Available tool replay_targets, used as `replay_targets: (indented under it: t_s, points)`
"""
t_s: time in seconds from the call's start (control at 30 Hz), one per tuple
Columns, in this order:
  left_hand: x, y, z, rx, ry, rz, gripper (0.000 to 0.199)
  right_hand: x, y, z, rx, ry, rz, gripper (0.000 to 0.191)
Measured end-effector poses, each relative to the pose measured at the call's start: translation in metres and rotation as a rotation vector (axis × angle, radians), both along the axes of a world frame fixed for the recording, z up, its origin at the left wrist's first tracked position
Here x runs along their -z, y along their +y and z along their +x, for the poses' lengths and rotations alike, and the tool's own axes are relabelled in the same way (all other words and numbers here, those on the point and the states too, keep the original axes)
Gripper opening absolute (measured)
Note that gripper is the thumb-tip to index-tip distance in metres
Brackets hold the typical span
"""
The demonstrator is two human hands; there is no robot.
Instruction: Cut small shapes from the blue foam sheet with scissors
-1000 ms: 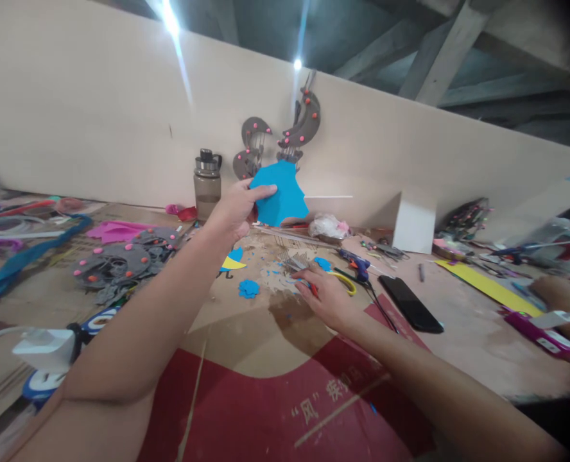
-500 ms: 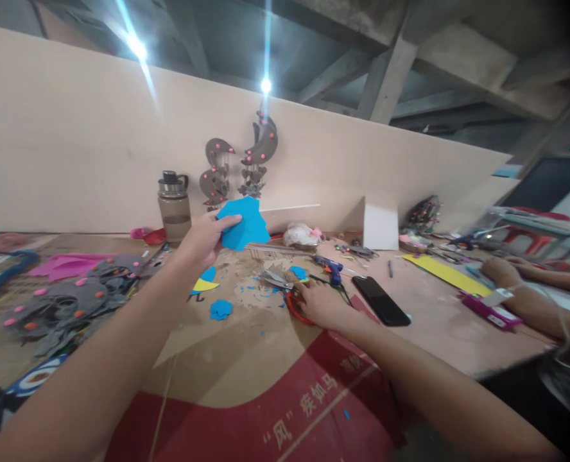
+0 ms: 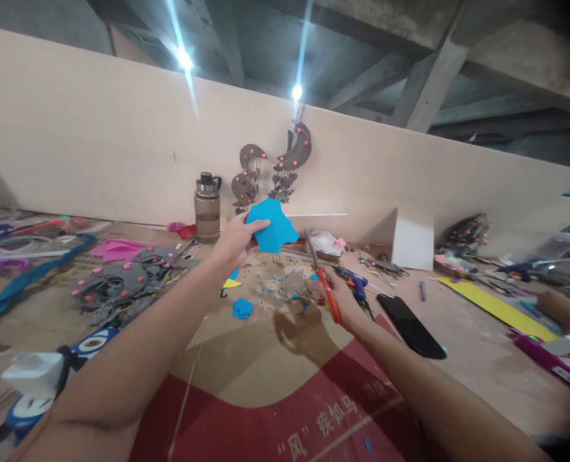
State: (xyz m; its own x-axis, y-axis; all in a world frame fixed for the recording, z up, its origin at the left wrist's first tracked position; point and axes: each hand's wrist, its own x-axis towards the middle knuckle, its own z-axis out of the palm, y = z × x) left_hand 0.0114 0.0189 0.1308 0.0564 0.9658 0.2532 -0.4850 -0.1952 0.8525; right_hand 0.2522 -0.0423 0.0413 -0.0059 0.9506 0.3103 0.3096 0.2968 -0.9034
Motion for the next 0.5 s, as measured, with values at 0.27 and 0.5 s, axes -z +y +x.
replay_targets:
  t_s: [0.27, 0.5]
  points:
    - [0.004, 0.001, 0.002, -0.074, -0.047, -0.031, 0.040, -0.028, 0.019, -0.057, -0.203, 0.682, 0.006, 0.057]
    - [0.013, 0.004, 0.009, -0.019, -0.031, -0.015, 0.047, -0.055, 0.029, -0.082, -0.149, 0.750, 0.088, 0.045]
